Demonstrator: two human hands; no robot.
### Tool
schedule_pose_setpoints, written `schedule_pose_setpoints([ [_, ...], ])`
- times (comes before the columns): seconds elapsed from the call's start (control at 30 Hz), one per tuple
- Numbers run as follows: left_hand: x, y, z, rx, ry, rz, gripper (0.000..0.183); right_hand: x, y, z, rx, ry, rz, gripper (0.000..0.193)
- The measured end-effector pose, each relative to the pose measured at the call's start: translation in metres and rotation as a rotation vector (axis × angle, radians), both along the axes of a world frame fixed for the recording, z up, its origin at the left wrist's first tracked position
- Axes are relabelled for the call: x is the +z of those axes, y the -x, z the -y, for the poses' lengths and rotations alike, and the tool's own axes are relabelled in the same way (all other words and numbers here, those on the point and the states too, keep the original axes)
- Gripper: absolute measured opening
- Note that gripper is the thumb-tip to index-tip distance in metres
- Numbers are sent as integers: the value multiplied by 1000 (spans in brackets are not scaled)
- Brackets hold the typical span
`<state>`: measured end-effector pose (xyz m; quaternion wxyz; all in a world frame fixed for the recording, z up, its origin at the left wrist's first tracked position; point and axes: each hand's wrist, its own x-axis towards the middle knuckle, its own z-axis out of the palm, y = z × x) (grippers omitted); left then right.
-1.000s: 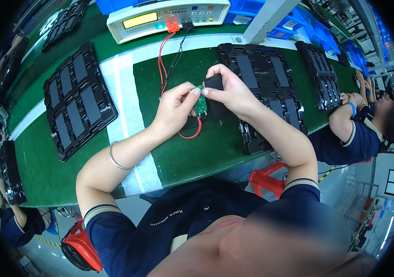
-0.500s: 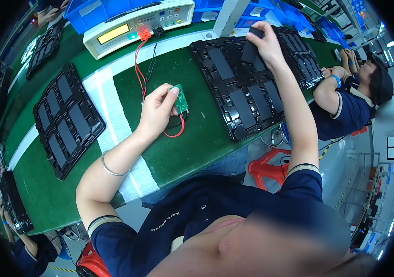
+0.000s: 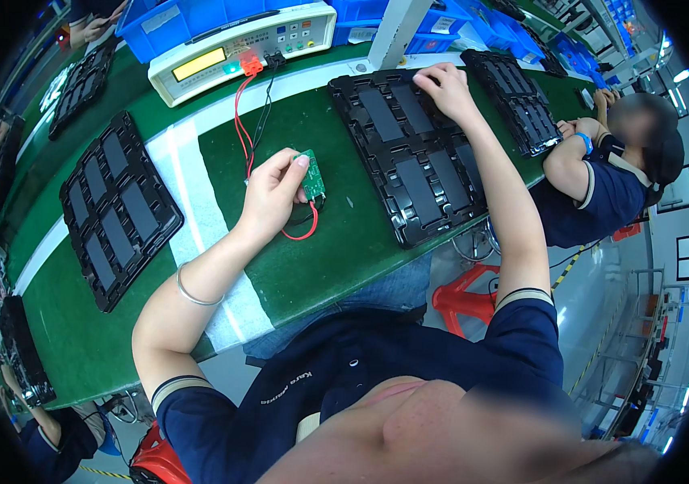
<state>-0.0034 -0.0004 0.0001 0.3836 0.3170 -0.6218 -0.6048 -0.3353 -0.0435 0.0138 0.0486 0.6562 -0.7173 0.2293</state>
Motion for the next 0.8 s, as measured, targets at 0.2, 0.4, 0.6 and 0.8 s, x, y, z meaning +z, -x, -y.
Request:
schedule_pose_setpoints([
  [0.2, -2, 0, 1, -9, 1, -2, 21, -7, 17, 14, -209, -116, -5, 38],
  [0.4, -1, -1, 0, 1, -19, -20, 20, 26, 23, 3, 45, -247, 676, 23],
  [0.6, -2, 0, 1, -34, -27, -3, 21, 40, -2, -23, 232, -355, 1008, 40],
  [0.8, -1, -2, 1, -39, -41, -20, 20, 60, -95, -28, 504, -347, 1175, 35],
])
